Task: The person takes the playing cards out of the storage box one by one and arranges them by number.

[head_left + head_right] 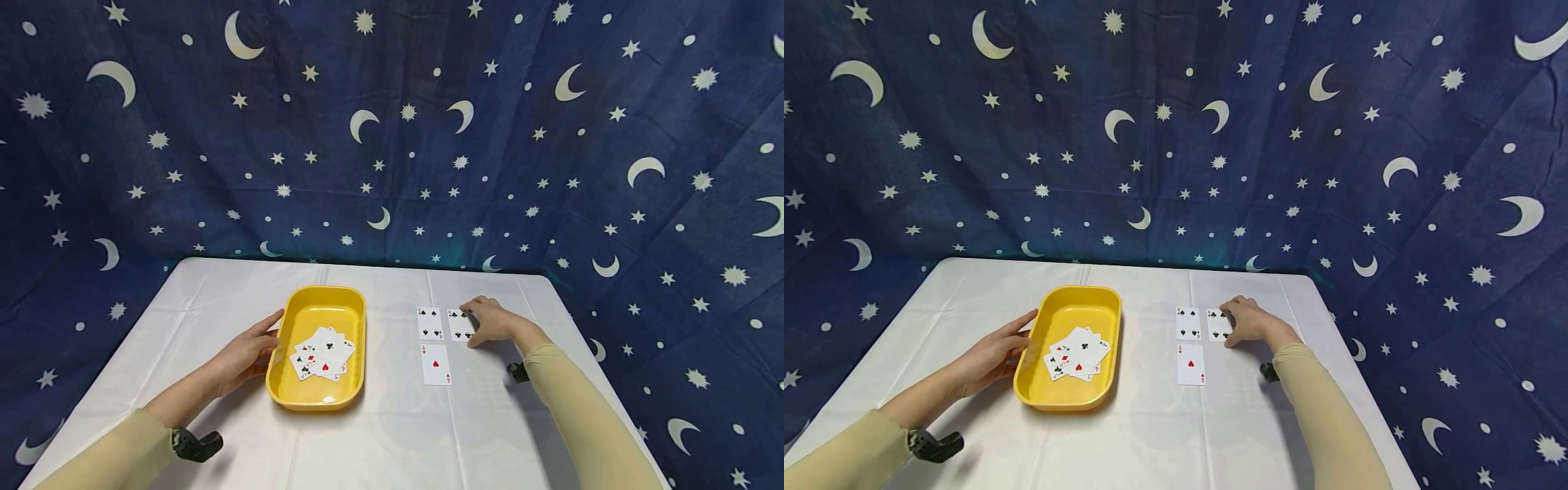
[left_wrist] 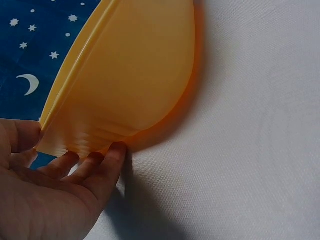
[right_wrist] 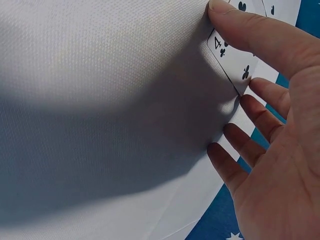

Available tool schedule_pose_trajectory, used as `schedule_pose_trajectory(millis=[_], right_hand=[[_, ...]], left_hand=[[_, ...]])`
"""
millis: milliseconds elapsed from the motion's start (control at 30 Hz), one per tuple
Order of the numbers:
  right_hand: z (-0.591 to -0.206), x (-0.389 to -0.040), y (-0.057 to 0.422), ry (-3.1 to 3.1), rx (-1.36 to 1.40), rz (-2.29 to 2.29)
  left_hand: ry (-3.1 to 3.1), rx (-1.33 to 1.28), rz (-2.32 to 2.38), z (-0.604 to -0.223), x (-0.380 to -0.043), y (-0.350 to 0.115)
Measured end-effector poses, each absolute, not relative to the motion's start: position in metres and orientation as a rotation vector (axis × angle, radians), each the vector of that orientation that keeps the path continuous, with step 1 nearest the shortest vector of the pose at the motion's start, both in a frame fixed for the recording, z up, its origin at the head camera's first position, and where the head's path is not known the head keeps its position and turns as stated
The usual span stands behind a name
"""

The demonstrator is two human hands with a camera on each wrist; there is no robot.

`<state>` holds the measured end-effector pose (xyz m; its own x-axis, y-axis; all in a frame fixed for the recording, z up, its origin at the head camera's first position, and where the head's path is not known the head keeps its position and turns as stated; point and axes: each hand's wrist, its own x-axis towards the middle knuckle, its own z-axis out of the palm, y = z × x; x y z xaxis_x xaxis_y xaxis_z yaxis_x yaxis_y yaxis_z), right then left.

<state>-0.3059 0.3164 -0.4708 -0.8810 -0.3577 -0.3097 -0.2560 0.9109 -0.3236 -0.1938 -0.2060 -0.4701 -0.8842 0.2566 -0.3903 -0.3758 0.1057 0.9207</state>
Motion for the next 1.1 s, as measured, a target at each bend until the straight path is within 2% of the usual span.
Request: schedule_pose_trajectory(millis=[533,1100], right_hand=[[-0.46,-0.298,0.323,2.739,-0.445,-0.477],[-0.438,-0.292,0.304,2.788,-0.537,-0.536]], left_hand=[[1.933,-0.114,1.828,-0.473,-0.195,-0.207],[1.924,-0.111,1.833,-0.472,-0.195,-0.207]])
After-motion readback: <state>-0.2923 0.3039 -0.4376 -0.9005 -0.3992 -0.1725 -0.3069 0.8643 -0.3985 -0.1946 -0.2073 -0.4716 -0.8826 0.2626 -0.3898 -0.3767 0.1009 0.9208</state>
